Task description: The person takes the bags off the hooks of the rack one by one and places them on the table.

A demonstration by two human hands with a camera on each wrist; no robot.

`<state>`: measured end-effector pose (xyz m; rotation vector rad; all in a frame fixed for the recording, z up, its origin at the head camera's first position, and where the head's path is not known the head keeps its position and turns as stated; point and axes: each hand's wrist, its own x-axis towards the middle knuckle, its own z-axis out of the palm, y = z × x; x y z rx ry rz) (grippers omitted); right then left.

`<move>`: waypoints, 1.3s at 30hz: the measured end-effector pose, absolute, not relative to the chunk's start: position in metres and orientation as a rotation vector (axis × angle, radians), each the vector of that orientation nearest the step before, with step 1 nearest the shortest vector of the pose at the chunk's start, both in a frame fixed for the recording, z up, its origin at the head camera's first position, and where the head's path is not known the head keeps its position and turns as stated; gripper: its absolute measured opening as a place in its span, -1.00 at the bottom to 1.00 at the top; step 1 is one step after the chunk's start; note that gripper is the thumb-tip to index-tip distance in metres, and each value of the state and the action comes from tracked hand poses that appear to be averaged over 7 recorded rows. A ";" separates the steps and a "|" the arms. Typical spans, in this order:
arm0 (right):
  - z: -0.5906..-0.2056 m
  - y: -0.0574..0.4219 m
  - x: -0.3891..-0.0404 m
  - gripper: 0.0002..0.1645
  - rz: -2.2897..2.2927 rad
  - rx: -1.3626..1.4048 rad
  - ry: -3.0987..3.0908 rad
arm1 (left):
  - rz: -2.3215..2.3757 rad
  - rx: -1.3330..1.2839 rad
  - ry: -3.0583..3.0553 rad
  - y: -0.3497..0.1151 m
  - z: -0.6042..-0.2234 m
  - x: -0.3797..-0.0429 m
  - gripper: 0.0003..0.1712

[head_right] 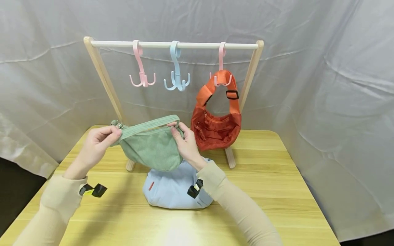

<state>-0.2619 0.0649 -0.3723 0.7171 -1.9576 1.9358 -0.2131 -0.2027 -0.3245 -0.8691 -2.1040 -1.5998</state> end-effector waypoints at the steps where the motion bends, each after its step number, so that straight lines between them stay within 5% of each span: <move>1: -0.372 0.065 -0.261 -0.69 1.947 0.712 -1.949 | -1.558 -0.878 -2.135 -0.203 -0.326 -0.213 -0.70; 10: -0.369 0.061 -0.255 -0.79 2.001 0.658 -1.903 | -1.340 -0.960 -2.277 -0.206 -0.341 -0.211 -0.68; 18: -0.369 0.060 -0.254 -0.66 2.070 0.716 -1.828 | -1.361 -0.933 -2.171 -0.210 -0.361 -0.217 -0.79; 26: -0.372 0.058 -0.252 -0.65 2.088 0.749 -1.803 | -1.517 -0.572 -1.796 -0.211 -0.387 -0.231 -0.95; 39: -0.372 0.049 -0.238 -0.67 2.097 0.720 -1.771 | -1.719 -0.067 -1.869 -0.205 -0.402 -0.233 -0.24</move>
